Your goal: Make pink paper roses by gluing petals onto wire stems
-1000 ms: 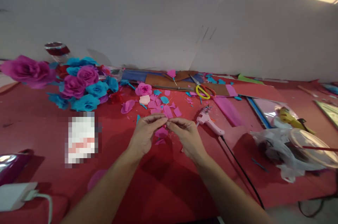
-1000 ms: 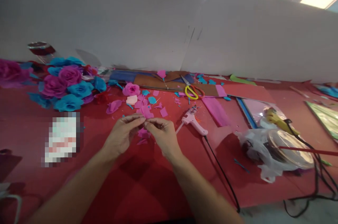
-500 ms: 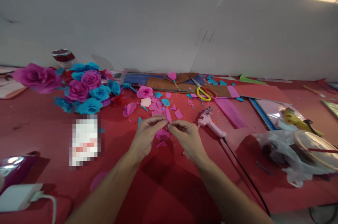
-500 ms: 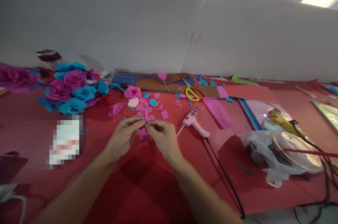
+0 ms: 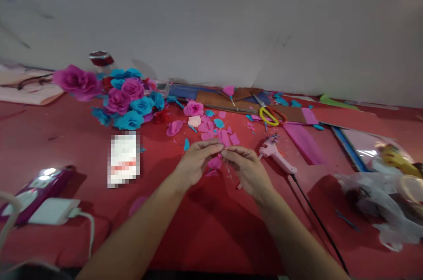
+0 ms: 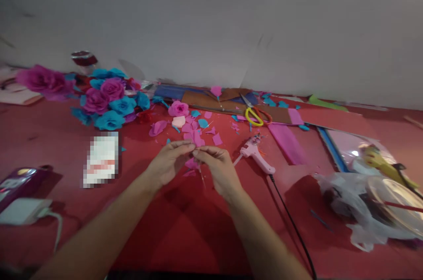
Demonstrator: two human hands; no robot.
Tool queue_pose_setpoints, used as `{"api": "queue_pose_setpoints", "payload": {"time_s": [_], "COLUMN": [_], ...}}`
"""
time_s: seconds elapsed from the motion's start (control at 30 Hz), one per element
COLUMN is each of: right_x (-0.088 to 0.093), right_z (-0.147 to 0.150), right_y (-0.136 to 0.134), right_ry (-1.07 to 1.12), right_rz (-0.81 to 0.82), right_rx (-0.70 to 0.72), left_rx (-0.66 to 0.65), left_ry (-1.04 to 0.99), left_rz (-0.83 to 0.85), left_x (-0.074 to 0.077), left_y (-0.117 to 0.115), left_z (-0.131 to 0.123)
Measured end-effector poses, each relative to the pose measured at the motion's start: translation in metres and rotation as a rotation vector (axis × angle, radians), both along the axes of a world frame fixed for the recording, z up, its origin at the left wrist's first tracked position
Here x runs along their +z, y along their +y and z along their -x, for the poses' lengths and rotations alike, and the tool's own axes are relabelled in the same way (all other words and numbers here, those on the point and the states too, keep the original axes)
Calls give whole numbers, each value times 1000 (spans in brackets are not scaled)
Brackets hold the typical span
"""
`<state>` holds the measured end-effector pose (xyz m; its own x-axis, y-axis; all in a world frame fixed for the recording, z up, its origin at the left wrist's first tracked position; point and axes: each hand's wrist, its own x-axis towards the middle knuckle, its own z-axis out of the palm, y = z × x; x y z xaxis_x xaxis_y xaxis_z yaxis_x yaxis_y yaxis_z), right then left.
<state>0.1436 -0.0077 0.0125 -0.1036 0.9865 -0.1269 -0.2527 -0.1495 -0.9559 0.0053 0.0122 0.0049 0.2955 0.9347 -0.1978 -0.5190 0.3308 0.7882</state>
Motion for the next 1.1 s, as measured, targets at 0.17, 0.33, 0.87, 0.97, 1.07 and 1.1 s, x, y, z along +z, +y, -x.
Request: {"api": "queue_pose_setpoints", "payload": {"time_s": [0.17,0.33,0.87,0.97,1.07,1.1], "right_x": [-2,-4,4,6,7,7], "right_z": [-1,2,4,3,3,3], "right_y": [2,1,-3,-3,-2,-2], "right_ry": [34,-129,-234,-98,1,25], "right_rz": [49,-47,-162,-84,-25,-9], "right_rx": [42,-40,-52,-8,21,27], "left_rx": [-5,96,102,68,40,32], "left_ry": [-26,-7,13,32,34,34], "left_rz": [-6,30,84,64,54,51], "left_x": [2,6,5,4,5,5], "left_y": [1,1,4,3,2,2], "left_z": [1,1,4,6,7,7]}}
